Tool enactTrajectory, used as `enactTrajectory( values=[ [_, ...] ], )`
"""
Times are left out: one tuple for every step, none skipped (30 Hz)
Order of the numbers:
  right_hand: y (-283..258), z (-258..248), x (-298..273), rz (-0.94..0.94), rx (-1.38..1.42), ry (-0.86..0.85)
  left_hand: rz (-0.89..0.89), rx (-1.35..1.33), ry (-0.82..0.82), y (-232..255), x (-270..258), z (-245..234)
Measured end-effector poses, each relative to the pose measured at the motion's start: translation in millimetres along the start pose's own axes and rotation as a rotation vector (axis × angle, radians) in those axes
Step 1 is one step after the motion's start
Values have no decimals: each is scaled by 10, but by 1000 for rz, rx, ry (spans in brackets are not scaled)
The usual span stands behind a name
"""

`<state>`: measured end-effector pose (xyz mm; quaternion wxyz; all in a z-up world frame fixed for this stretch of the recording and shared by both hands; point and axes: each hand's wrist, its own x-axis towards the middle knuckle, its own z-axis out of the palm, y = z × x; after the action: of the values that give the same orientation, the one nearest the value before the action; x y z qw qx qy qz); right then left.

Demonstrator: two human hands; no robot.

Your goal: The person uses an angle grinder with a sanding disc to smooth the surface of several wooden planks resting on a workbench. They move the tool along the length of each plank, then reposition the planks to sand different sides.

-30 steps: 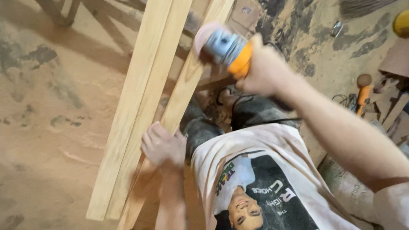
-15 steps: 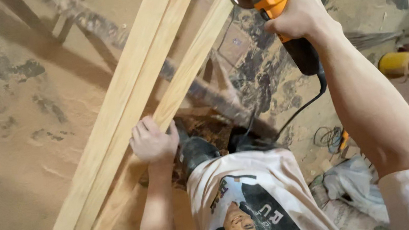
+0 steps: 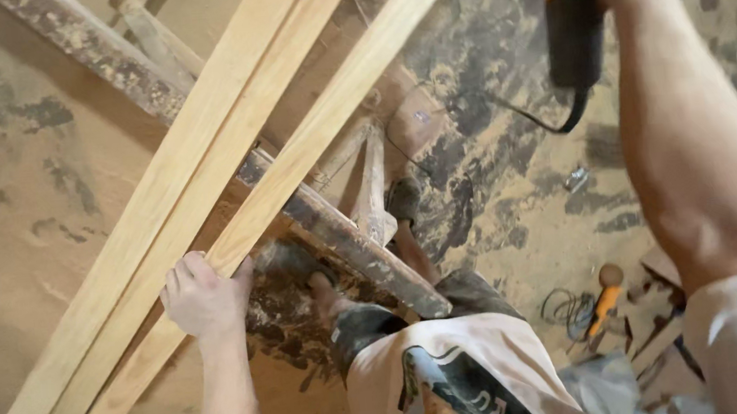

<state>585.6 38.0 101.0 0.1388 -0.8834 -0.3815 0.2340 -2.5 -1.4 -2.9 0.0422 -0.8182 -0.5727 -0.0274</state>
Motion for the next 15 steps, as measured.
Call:
enactTrajectory(
  values=[
    [-53,51,29,-38,-5,2,7,-5,17,-8,3,17],
    [-126,127,35,-81,-8,1,14,-10,34,-10,4,34],
    [-179,218,-38,-108,-17,-7,28,-20,40,-6,-30,32],
    [-251,338,-143,-125,-26,-23,19,-8,33,-3,-64,23],
    [-349,421,-235,-54,3,-95,9,2,40,2,-41,40],
    [-468,515,-336,26,40,-173,0,13,47,4,-13,46],
    [-594,591,-452,102,75,-252,8,-4,59,4,11,36],
    [-702,645,-600,111,84,-249,17,-20,70,2,33,22],
    [-795,700,-776,121,90,-252,22,-37,75,2,11,-1],
    [-902,766,-933,167,93,-320,29,-37,73,0,-12,-21],
    [-996,813,-1078,217,99,-384,40,-38,73,-1,-4,-27],
    [-1077,851,-1227,130,49,-388,51,-40,73,2,-3,-35],
    [-1154,894,-1377,46,0,-390,43,-42,61,1,-4,-46],
    [-1230,941,-1512,22,-26,-390,35,-45,49,2,-12,-55],
    [-1313,998,-1624,-5,-51,-387,25,-48,41,1,-7,-49]
  ],
)
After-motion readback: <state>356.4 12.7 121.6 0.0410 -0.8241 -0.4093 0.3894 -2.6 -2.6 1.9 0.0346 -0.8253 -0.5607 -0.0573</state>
